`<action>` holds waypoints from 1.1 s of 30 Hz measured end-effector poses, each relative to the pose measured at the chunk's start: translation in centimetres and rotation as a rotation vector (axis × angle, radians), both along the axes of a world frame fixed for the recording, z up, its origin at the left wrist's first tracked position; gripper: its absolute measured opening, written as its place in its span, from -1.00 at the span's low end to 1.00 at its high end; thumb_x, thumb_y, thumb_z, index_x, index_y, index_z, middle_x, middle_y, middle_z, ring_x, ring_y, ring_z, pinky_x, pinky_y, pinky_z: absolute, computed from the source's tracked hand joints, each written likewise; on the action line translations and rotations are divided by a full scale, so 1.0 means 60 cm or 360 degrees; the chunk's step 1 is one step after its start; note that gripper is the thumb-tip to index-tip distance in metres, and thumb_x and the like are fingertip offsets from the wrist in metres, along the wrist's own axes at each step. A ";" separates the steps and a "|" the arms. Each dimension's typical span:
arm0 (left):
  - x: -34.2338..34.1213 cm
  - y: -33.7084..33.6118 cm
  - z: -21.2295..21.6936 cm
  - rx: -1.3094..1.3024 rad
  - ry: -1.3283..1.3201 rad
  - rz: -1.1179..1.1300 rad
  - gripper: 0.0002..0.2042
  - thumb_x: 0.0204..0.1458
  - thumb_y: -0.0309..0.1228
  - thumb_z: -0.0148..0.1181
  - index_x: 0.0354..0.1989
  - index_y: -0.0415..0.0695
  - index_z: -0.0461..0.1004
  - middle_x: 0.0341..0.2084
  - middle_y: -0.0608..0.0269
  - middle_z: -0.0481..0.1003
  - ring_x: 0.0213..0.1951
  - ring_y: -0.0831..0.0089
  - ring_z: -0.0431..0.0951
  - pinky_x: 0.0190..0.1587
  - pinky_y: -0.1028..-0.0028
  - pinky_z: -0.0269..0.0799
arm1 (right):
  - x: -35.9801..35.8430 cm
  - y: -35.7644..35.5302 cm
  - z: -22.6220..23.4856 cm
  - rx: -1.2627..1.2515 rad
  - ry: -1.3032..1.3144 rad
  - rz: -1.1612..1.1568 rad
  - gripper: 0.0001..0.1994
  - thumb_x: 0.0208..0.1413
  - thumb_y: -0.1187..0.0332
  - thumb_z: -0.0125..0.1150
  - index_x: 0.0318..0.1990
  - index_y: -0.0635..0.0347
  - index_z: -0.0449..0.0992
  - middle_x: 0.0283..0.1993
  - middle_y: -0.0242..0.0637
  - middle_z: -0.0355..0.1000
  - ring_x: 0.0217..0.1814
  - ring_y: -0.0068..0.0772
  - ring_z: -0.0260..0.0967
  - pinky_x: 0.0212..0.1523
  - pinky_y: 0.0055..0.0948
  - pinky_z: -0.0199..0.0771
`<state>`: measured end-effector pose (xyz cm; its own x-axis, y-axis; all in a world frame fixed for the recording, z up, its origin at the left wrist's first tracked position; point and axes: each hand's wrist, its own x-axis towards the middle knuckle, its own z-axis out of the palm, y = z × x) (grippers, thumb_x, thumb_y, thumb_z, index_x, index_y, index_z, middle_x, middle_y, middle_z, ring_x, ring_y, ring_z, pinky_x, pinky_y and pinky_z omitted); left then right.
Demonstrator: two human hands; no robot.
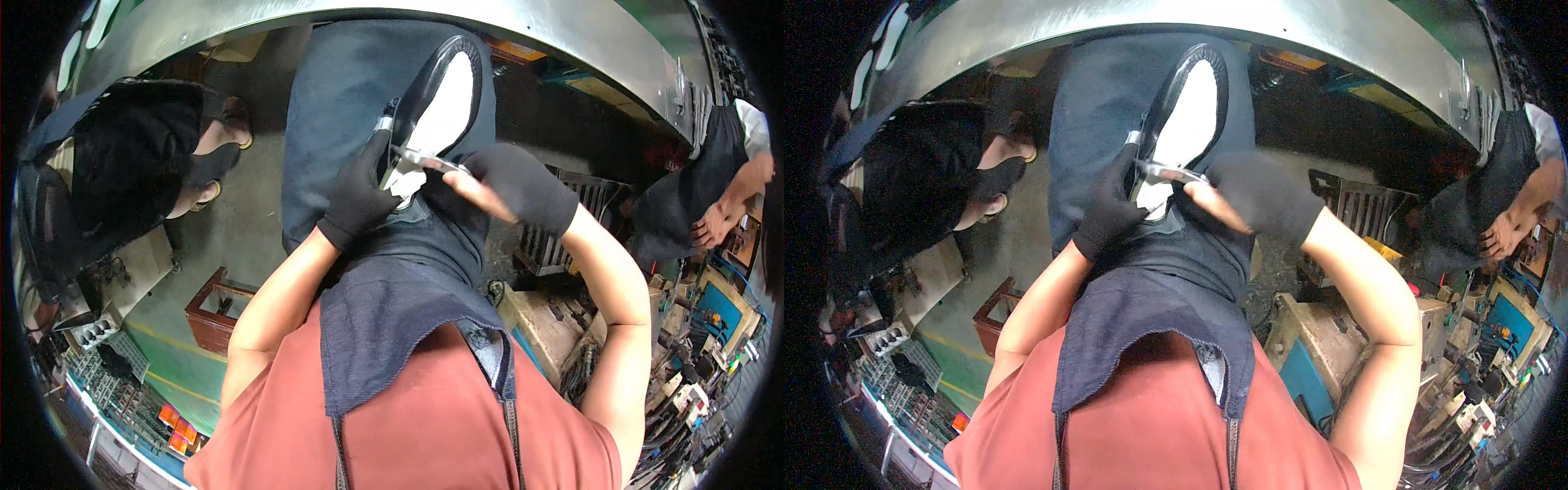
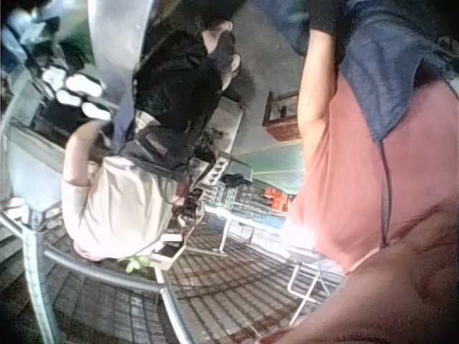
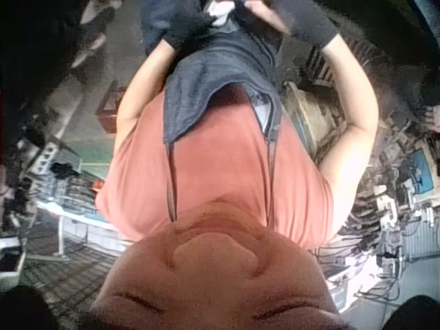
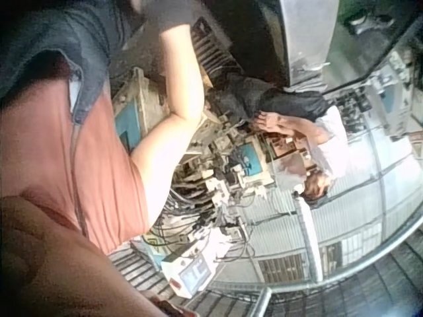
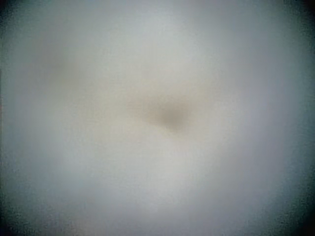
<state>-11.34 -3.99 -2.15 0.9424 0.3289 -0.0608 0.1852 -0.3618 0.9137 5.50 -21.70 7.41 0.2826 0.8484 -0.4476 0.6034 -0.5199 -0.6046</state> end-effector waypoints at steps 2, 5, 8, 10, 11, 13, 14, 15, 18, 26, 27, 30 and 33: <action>-0.003 -0.001 0.006 0.0180 0.0088 -0.0043 -0.25 -0.04 -0.23 0.33 0.26 -0.42 0.17 0.11 -0.32 0.35 0.18 0.00 0.40 0.19 0.28 0.30 | -0.026 0.021 0.029 -0.0146 -0.0649 0.0224 -0.60 0.20 0.03 0.05 -0.44 0.20 0.51 -0.50 -0.06 0.45 -0.47 0.01 0.44 -0.44 -0.14 0.40; -0.013 0.002 -0.045 0.0111 -0.0084 0.0015 -0.21 -0.02 -0.23 0.31 0.29 -0.45 0.09 0.15 -0.38 0.28 0.23 -0.04 0.32 0.24 0.29 0.24 | -0.003 0.000 -0.047 0.0130 -0.0757 0.0220 -0.61 0.17 -0.01 0.09 -0.43 0.16 0.47 -0.50 -0.13 0.42 -0.47 -0.06 0.45 -0.45 -0.18 0.41; 0.005 -0.003 -0.032 0.0011 -0.0031 -0.0011 -0.20 0.07 -0.26 0.22 0.35 -0.43 -0.06 0.31 -0.34 0.05 0.38 -0.01 0.06 0.37 0.31 -0.03 | 0.036 -0.014 -0.104 0.0422 -0.0889 0.0411 -0.59 0.16 -0.04 0.10 -0.48 0.13 0.46 -0.50 -0.15 0.41 -0.43 -0.10 0.48 -0.43 -0.24 0.47; 0.021 -0.004 -0.059 -0.0287 -0.0034 0.0133 -0.26 0.21 -0.24 0.05 0.38 -0.41 -0.17 0.38 -0.31 -0.12 0.43 0.00 -0.15 0.41 0.29 -0.20 | 0.039 -0.009 -0.105 0.0398 -0.0888 0.0415 -0.59 0.16 -0.04 0.11 -0.49 0.13 0.46 -0.51 -0.15 0.41 -0.43 -0.11 0.48 -0.44 -0.25 0.47; 0.024 -0.008 -0.071 -0.0280 -0.0031 0.0137 -0.26 0.21 -0.24 0.05 0.38 -0.41 -0.17 0.38 -0.31 -0.12 0.43 0.00 -0.15 0.41 0.29 -0.20 | 0.042 -0.010 -0.102 0.0474 -0.0824 0.0451 -0.57 0.18 -0.05 0.09 -0.46 0.16 0.48 -0.51 -0.14 0.42 -0.45 -0.15 0.49 -0.45 -0.28 0.47; 0.047 -0.017 -0.079 0.0026 -0.0168 0.0177 -0.29 0.23 -0.24 -0.01 0.37 -0.44 -0.18 0.36 -0.36 -0.12 0.42 -0.10 -0.13 0.41 0.25 -0.18 | 0.059 -0.011 -0.084 0.0550 -0.0775 0.0476 -0.56 0.20 -0.05 0.08 -0.42 0.19 0.50 -0.52 -0.14 0.44 -0.47 -0.20 0.50 -0.46 -0.30 0.48; 0.055 -0.016 -0.082 0.0178 -0.0241 0.0201 -0.30 0.24 -0.24 -0.03 0.36 -0.45 -0.18 0.35 -0.39 -0.12 0.41 -0.14 -0.12 0.40 0.22 -0.17 | 0.073 -0.009 -0.063 0.0048 0.0209 0.0131 -0.53 0.22 -0.05 0.06 -0.40 0.23 0.52 -0.53 -0.13 0.45 -0.48 -0.25 0.51 -0.45 -0.30 0.48; 0.062 -0.014 -0.068 0.0430 -0.0285 0.0116 -0.26 0.19 -0.23 0.03 0.34 -0.49 -0.17 0.30 -0.47 -0.08 0.36 -0.27 -0.05 0.39 0.18 -0.13 | 0.078 -0.012 -0.045 -0.0462 0.1193 -0.0248 -0.51 0.24 -0.06 0.04 -0.38 0.27 0.54 -0.55 -0.13 0.46 -0.49 -0.29 0.52 -0.45 -0.31 0.48; 0.071 -0.003 -0.069 0.0380 -0.0211 0.0095 -0.22 0.13 -0.30 0.10 0.34 -0.47 -0.23 0.29 -0.47 -0.04 0.36 -0.26 -0.05 0.39 0.21 -0.13 | 0.093 0.031 -0.004 -0.0346 -0.0031 0.0429 -0.56 0.21 0.02 0.09 -0.48 0.24 0.58 -0.60 -0.15 0.47 -0.47 -0.29 0.54 -0.40 -0.24 0.49; 0.101 0.079 0.017 -0.0957 0.0201 -0.0247 -0.55 0.28 -0.29 -0.06 0.25 -0.32 0.18 0.13 -0.04 0.35 0.24 0.26 0.29 0.33 0.32 0.05 | -0.030 0.050 0.011 0.0391 -0.0315 0.0710 -0.50 0.19 -0.09 0.00 -0.34 0.24 0.54 -0.43 -0.02 0.48 -0.27 0.00 0.52 -0.23 -0.16 0.52; 0.104 0.088 0.068 -0.0755 0.0453 -0.0302 -0.62 0.33 -0.24 -0.18 0.11 -0.29 0.28 -0.01 0.09 0.41 0.09 0.37 0.36 0.22 0.38 0.16 | -0.007 0.042 -0.022 0.0303 -0.0280 0.0672 -0.46 0.22 -0.12 -0.05 -0.29 0.26 0.54 -0.39 0.04 0.49 -0.26 0.05 0.50 -0.21 -0.14 0.51; 0.104 0.090 0.023 -0.0900 0.0467 -0.0126 -0.56 0.38 -0.15 -0.36 -0.04 -0.27 0.37 -0.18 0.24 0.48 -0.09 0.50 0.43 0.08 0.44 0.30 | 0.036 -0.006 -0.061 0.0230 0.0177 0.0037 -0.48 0.22 -0.10 0.02 -0.35 0.29 0.52 -0.41 0.09 0.46 -0.34 0.12 0.46 -0.34 -0.15 0.39; 0.086 0.099 -0.063 -0.0406 0.0153 -0.0179 -0.45 0.38 -0.05 -0.44 0.00 -0.32 0.36 -0.23 0.22 0.50 -0.16 0.50 0.45 -0.01 0.48 0.34 | 0.042 -0.032 -0.041 0.0107 0.0493 -0.0457 -0.45 0.24 -0.06 0.04 -0.37 0.41 0.48 -0.61 -0.12 0.33 -0.55 -0.44 0.23 -0.45 -0.32 0.26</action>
